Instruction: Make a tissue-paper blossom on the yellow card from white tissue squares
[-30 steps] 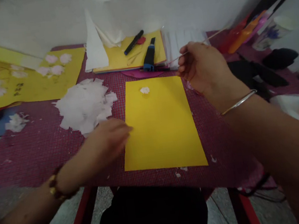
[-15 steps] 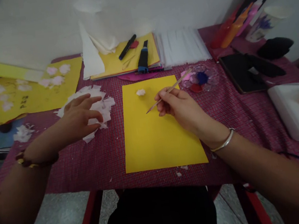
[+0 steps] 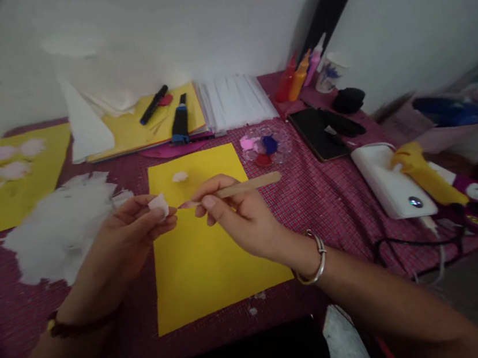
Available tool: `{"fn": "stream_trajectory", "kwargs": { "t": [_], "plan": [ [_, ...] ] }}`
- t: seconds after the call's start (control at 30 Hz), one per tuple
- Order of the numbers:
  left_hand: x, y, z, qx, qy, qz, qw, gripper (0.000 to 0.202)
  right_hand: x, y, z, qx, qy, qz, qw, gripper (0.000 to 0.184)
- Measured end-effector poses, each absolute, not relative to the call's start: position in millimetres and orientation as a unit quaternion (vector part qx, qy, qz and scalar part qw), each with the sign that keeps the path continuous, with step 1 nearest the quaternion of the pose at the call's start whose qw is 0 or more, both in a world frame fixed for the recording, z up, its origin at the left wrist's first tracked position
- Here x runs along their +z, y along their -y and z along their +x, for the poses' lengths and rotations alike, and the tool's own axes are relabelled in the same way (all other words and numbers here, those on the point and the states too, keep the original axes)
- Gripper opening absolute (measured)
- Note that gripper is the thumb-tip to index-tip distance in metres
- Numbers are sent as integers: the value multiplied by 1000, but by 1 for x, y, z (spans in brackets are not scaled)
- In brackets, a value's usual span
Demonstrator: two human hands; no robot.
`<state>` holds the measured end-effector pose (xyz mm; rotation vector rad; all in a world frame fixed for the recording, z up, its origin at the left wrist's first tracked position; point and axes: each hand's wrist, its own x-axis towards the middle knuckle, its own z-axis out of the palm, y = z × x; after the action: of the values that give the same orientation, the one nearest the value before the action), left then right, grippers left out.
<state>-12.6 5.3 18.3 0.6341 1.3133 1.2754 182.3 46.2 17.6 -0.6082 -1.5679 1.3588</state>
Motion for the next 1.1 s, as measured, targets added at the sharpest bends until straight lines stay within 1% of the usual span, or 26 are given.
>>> {"fn": "stream_trajectory", "kwargs": {
  "t": [0.13, 0.3, 0.7, 0.83, 0.97, 1.03, 1.1],
  "plan": [
    [3, -6, -6, 533, -552, 249, 591, 27, 10, -46, 181, 485, 719, -231, 440, 12],
    [0, -3, -5, 528, -562, 247, 587, 23, 7, -48, 177, 429, 790, -216, 381, 15],
    [3, -1, -1, 529, -565, 282, 567, 17, 11, -44, 175, 386, 826, -225, 343, 17],
    [6, 2, -3, 541, -552, 275, 572, 14, 11, -43, 175, 384, 823, -229, 350, 18],
    [8, 5, -6, 563, -495, 263, 607, 10, 7, -44, 176, 447, 764, -252, 391, 17],
    [7, 5, -7, 550, -505, 277, 604, 9, 7, -44, 176, 479, 730, -258, 413, 16],
    [5, 6, -6, 539, -524, 306, 584, 8, 7, -45, 176, 486, 717, -251, 431, 14]
  ]
}}
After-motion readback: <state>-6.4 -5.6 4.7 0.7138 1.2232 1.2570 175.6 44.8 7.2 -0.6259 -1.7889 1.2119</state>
